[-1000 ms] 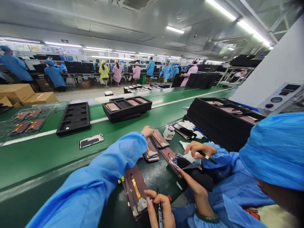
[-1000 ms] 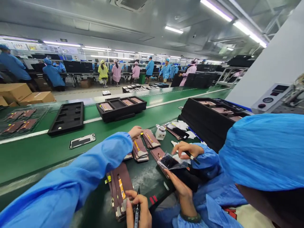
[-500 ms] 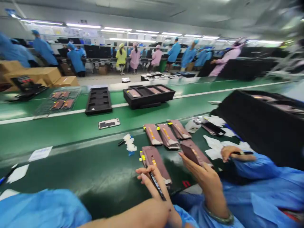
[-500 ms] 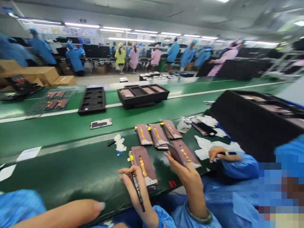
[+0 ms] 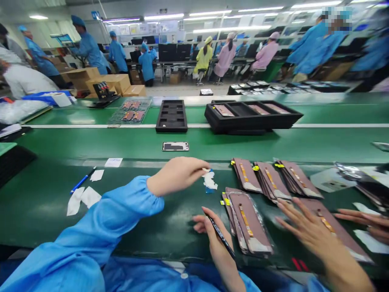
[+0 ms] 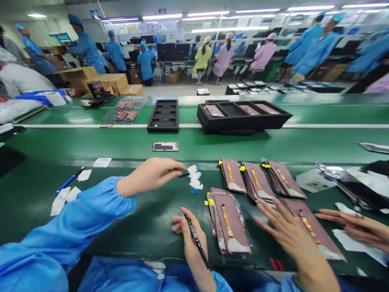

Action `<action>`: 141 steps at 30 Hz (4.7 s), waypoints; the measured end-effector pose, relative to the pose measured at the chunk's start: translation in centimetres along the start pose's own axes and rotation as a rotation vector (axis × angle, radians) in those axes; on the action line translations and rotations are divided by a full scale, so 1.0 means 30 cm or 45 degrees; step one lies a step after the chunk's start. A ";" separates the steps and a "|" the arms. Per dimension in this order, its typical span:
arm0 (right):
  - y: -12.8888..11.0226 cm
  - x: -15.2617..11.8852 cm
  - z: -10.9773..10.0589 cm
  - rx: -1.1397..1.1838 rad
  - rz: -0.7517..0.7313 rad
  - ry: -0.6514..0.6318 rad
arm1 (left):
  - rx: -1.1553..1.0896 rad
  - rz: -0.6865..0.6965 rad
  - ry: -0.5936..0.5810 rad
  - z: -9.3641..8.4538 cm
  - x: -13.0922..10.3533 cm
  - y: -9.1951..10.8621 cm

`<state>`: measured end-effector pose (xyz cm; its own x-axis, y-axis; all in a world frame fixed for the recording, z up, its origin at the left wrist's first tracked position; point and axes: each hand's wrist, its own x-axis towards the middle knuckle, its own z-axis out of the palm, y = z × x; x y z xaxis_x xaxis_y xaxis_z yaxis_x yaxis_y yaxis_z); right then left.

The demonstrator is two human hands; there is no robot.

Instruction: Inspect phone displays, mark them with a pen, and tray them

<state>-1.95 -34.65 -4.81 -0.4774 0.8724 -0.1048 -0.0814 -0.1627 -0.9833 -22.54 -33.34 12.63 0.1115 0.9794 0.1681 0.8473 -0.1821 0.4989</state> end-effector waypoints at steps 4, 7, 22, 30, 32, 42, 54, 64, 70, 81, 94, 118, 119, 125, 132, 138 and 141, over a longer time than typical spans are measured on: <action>0.020 0.040 0.009 -0.142 -0.132 0.277 | 0.023 -0.283 -0.013 0.209 0.081 -0.250; 0.007 0.098 0.003 -0.111 -0.190 0.432 | 0.017 -0.296 0.005 0.345 0.131 -0.342; -0.126 0.252 0.140 0.062 -0.242 0.478 | -0.638 -0.171 -0.058 0.272 -0.153 -0.335; -0.145 0.247 0.188 -0.304 -0.329 0.423 | -0.710 -0.193 -0.099 0.245 -0.180 -0.313; -0.146 0.247 0.206 -0.384 -0.356 0.357 | -0.750 -0.175 -0.107 0.250 -0.181 -0.313; -0.049 0.249 0.343 -0.156 -0.345 0.204 | -0.968 -0.217 -0.022 0.313 -0.213 -0.331; -0.051 0.524 0.020 -1.159 -0.242 0.585 | 0.038 -0.508 0.094 -0.036 -0.015 -0.895; -0.013 0.543 -0.009 -1.573 -0.198 0.521 | 0.364 -0.666 0.068 -0.189 -0.084 -1.225; -0.077 0.329 -0.214 -1.651 0.047 0.675 | 0.427 -0.523 0.243 -0.082 -0.135 -1.040; -0.045 0.229 -0.434 -1.364 0.396 0.598 | 0.427 -0.181 0.196 0.277 -0.191 -0.671; -0.039 0.187 -0.459 -0.652 0.171 0.574 | 0.348 0.096 0.503 0.283 -0.175 -0.543; 0.010 0.224 -0.401 -1.073 0.243 0.756 | -2.009 -0.968 -0.671 0.533 -0.038 -0.090; 0.010 0.224 -0.396 -1.115 0.266 0.757 | -2.072 -0.971 -0.676 0.552 -0.019 -0.064; 0.010 0.218 -0.373 -1.221 0.343 0.641 | -2.340 -0.926 -0.729 0.589 0.024 0.000; 0.030 0.200 -0.318 -1.206 0.231 0.423 | -2.362 -1.009 -0.741 0.559 -0.065 -0.023; 0.023 0.184 -0.230 -1.205 0.158 0.273 | -2.373 -1.013 -0.746 0.600 -0.146 -0.085; -0.025 0.201 -0.170 -1.177 0.119 0.071 | -2.362 -0.845 -0.771 0.585 -0.192 -0.133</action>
<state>-0.30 -26.93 -5.47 -0.4022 0.8991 -0.1731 0.6961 0.1774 -0.6957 -17.45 -36.74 -5.25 0.5251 0.7462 -0.4092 -0.5562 0.6649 0.4985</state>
